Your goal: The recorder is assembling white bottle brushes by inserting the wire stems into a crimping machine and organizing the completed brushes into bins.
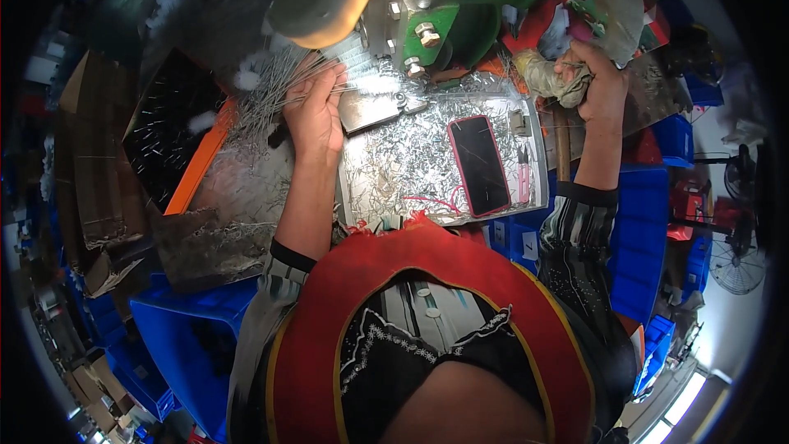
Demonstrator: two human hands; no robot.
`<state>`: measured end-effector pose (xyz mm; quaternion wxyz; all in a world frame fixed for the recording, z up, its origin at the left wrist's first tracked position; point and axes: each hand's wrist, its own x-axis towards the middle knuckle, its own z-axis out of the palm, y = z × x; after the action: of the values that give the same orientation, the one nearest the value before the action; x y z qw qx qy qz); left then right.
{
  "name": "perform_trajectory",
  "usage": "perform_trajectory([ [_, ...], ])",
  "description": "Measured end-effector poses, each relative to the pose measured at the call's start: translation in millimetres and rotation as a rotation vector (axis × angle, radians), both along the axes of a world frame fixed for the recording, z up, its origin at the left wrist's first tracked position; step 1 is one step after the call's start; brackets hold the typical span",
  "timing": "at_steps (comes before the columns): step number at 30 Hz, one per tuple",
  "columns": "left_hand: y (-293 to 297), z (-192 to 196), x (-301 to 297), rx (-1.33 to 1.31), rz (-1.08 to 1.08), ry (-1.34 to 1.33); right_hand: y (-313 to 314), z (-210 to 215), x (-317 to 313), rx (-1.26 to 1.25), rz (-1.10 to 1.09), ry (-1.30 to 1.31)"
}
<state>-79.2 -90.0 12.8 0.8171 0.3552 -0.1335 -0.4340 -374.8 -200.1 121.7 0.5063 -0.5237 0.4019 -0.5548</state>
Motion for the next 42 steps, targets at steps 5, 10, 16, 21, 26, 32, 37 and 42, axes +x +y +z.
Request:
perform_trajectory([
  [5,-4.0,-2.2,1.3,0.01,0.005,0.005,2.2,9.7,3.1,0.05,-0.035,0.027],
  [10,-1.2,-0.5,3.6,0.006,0.007,-0.009,4.9,-3.1,10.8,-0.106,-0.062,-0.051],
  [16,3.1,16.6,1.3,0.263,-0.058,-0.284,-6.6,-63.8,12.9,-0.336,-0.003,-0.102],
  [21,5.8,8.5,9.2,0.166,-0.15,-0.286,-4.3,-26.6,1.6,-0.132,-0.005,-0.056],
  [26,2.3,7.5,5.6,0.203,-0.069,-0.203,-3.6,-12.0,-0.7,0.029,-0.045,-0.056],
  [32,-1.1,6.7,2.9,0.214,-0.048,-0.216,-1.4,-7.7,0.8,0.012,-0.049,-0.011],
  [37,-1.7,6.7,1.8,0.21,-0.035,-0.224,-1.9,13.4,3.4,0.11,-0.008,0.021],
  [42,-1.9,8.1,-1.0,0.222,-0.019,-0.232,5.0,4.2,8.2,-0.058,-0.083,0.039],
])
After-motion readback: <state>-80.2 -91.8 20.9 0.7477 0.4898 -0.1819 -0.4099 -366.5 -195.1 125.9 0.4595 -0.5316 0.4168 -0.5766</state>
